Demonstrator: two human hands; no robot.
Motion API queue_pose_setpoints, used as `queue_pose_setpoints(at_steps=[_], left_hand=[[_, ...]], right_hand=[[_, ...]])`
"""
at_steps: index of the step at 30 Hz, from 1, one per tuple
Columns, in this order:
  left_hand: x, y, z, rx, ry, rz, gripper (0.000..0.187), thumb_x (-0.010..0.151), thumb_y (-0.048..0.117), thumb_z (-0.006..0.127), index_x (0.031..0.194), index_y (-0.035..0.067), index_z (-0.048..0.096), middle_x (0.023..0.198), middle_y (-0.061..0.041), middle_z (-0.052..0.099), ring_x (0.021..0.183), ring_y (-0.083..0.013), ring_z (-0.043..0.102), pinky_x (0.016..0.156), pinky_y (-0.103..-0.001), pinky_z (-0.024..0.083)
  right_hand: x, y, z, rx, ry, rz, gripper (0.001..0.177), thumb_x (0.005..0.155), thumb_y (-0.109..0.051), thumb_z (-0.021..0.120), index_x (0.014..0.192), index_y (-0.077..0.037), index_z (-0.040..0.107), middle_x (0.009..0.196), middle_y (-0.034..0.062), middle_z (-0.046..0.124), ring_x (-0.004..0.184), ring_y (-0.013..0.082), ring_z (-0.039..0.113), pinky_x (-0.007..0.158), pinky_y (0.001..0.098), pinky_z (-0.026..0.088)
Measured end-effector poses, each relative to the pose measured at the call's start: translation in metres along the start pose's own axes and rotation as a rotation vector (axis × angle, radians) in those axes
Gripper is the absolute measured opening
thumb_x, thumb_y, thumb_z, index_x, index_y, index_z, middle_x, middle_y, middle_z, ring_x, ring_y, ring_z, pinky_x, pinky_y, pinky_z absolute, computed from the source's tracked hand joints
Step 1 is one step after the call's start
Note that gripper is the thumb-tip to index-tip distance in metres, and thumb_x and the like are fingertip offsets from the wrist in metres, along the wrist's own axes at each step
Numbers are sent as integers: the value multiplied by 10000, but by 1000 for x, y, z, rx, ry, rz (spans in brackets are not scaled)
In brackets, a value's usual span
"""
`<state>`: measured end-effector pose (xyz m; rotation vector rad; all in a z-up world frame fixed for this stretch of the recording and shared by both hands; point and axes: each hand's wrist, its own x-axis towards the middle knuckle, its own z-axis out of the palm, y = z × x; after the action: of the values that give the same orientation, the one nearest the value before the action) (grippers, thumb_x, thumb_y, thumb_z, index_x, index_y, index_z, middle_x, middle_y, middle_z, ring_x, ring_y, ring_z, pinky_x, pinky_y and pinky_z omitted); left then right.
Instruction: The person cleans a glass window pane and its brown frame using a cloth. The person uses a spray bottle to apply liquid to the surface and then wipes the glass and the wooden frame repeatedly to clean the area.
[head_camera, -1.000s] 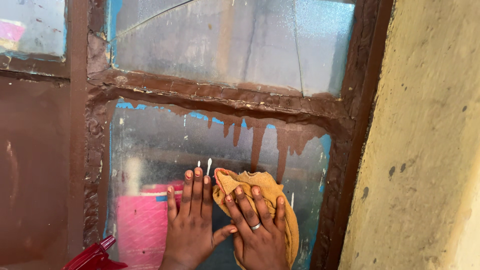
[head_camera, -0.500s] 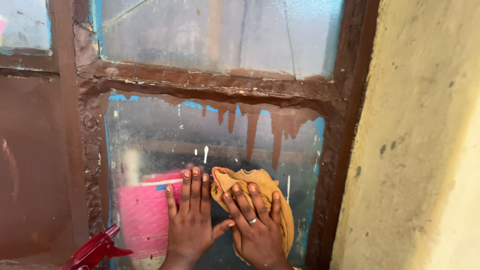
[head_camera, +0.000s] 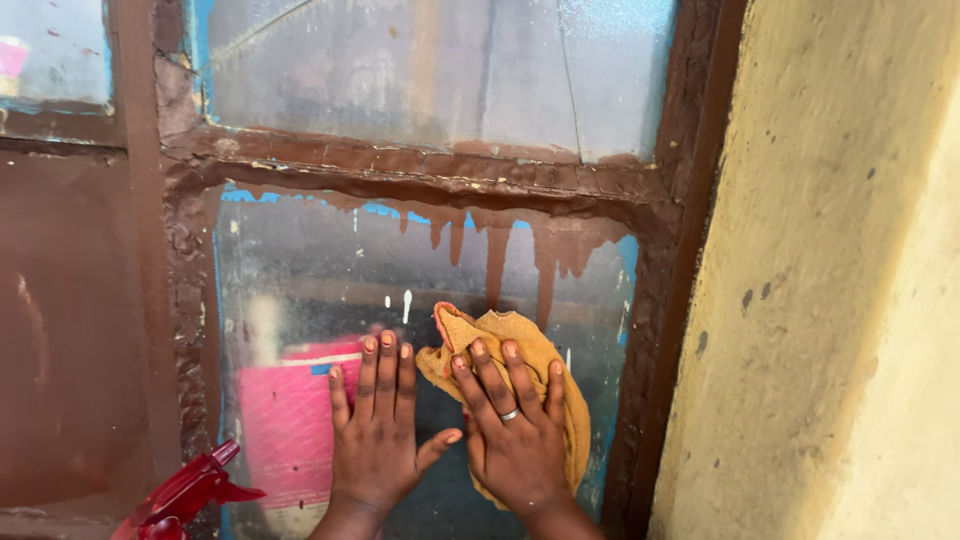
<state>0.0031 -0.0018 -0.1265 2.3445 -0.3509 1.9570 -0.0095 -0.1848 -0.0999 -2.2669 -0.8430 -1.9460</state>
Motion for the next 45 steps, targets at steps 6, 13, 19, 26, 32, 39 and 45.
queue_pose_setpoints(at_steps=[6, 13, 19, 26, 32, 39, 45], left_hand=[[-1, 1, 0, 17, -44, -23, 1075, 887, 812, 240, 1590, -1, 229, 1692, -175, 157, 1580, -304, 84, 1229, -622, 30], [-1, 0, -1, -8, -56, -13, 1079, 894, 819, 228, 1594, -2, 222, 1697, -171, 146, 1585, -305, 71, 1232, -621, 31], [-4, -3, 3, -34, -48, -1, 1071, 898, 820, 220, 1596, 8, 210, 1694, -165, 137, 1578, -300, 70, 1226, -624, 21], [-4, -4, 1, -71, -42, 3, 1014, 921, 786, 216, 1603, 35, 201, 1698, -149, 124, 1579, -293, 62, 1225, -627, 9], [-5, -3, -4, -115, -75, -10, 975, 946, 766, 207, 1615, 57, 203, 1708, -140, 128, 1587, -291, 65, 1228, -621, -1], [-3, -1, -10, -166, -54, -39, 926, 976, 745, 218, 1636, 96, 238, 1720, -104, 167, 1597, -275, 102, 1254, -607, 12], [13, 12, -11, -123, -43, -140, 691, 1047, 502, 388, 1634, 154, 275, 1712, -84, 227, 1595, -262, 144, 1237, -656, 9]], right_hand=[[-31, -18, 8, 16, -26, 41, 596, 943, -306, 565, 1527, -244, 465, 1598, 5, 413, 1505, 273, 290, 1207, 610, 84], [-30, -17, 5, 22, -64, 87, 596, 949, -311, 566, 1534, -255, 466, 1607, -8, 406, 1512, 263, 292, 1211, 596, 88], [16, 11, 0, -42, -7, 145, 575, 989, -289, 534, 1553, -264, 426, 1635, 22, 384, 1536, 285, 270, 1240, 599, 104], [-25, -7, 10, -78, -44, 174, 594, 954, -320, 548, 1535, -268, 435, 1618, 8, 366, 1525, 306, 244, 1215, 630, 97], [-73, -34, 8, -41, -140, 154, 568, 993, -376, 534, 1542, -281, 425, 1617, 7, 356, 1530, 293, 214, 1199, 622, 87], [-11, -2, -15, -55, -163, 212, 538, 1017, -370, 502, 1547, -305, 438, 1650, -6, 324, 1544, 289, 213, 1218, 623, 86], [25, 21, -14, -81, -17, 272, 539, 1029, -327, 508, 1561, -275, 436, 1668, 12, 328, 1563, 301, 235, 1251, 626, 95]])
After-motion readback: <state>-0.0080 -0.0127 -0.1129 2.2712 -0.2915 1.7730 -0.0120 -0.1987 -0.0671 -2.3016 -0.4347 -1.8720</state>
